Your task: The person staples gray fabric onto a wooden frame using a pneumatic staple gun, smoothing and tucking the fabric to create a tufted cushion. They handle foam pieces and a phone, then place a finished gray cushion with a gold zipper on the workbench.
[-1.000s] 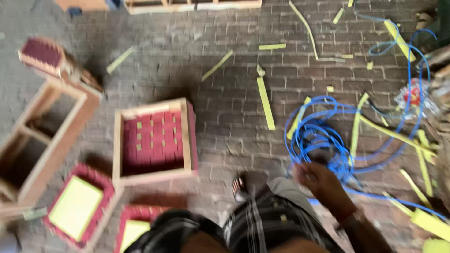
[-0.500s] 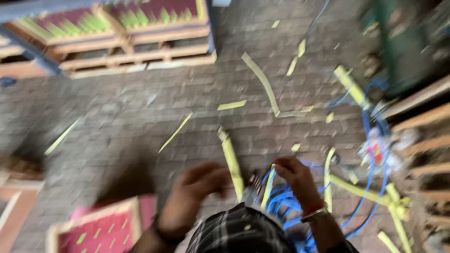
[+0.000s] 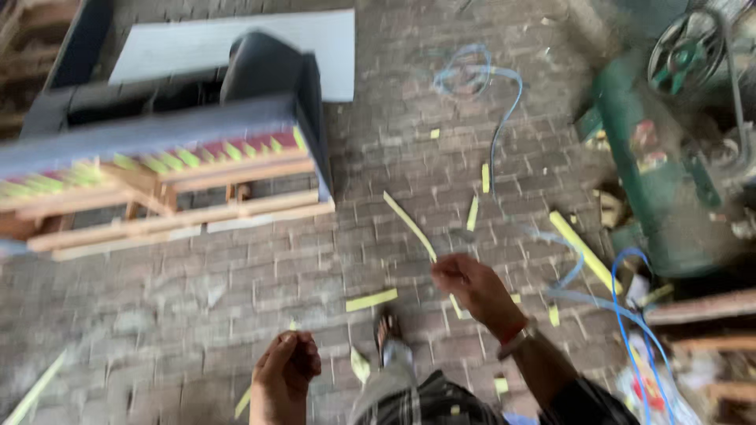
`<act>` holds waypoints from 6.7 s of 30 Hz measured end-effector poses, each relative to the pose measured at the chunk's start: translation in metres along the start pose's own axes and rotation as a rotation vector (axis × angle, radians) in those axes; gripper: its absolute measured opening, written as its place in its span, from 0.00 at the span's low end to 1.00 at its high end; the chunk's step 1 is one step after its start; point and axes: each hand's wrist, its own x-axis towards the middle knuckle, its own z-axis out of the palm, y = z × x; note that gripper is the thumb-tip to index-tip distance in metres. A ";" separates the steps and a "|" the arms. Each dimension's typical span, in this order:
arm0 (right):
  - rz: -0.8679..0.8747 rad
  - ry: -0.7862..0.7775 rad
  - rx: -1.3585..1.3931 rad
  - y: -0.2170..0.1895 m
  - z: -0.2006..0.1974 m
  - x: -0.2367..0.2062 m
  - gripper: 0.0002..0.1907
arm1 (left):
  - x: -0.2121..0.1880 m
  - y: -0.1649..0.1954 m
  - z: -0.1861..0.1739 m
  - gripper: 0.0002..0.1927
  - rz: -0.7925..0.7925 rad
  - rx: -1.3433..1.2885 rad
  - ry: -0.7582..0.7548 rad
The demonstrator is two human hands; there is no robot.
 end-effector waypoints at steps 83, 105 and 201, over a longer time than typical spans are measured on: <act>0.264 0.588 0.399 -0.351 -0.864 2.788 0.22 | 2.422 0.820 1.887 0.18 -0.074 0.689 -0.945; 0.561 1.287 -0.043 -0.301 -1.272 3.306 0.58 | 2.887 0.834 2.314 0.19 -0.052 1.032 -0.788; -0.209 3.690 1.002 -0.356 -0.166 2.193 0.22 | 1.767 0.261 1.631 0.32 0.205 1.495 -3.005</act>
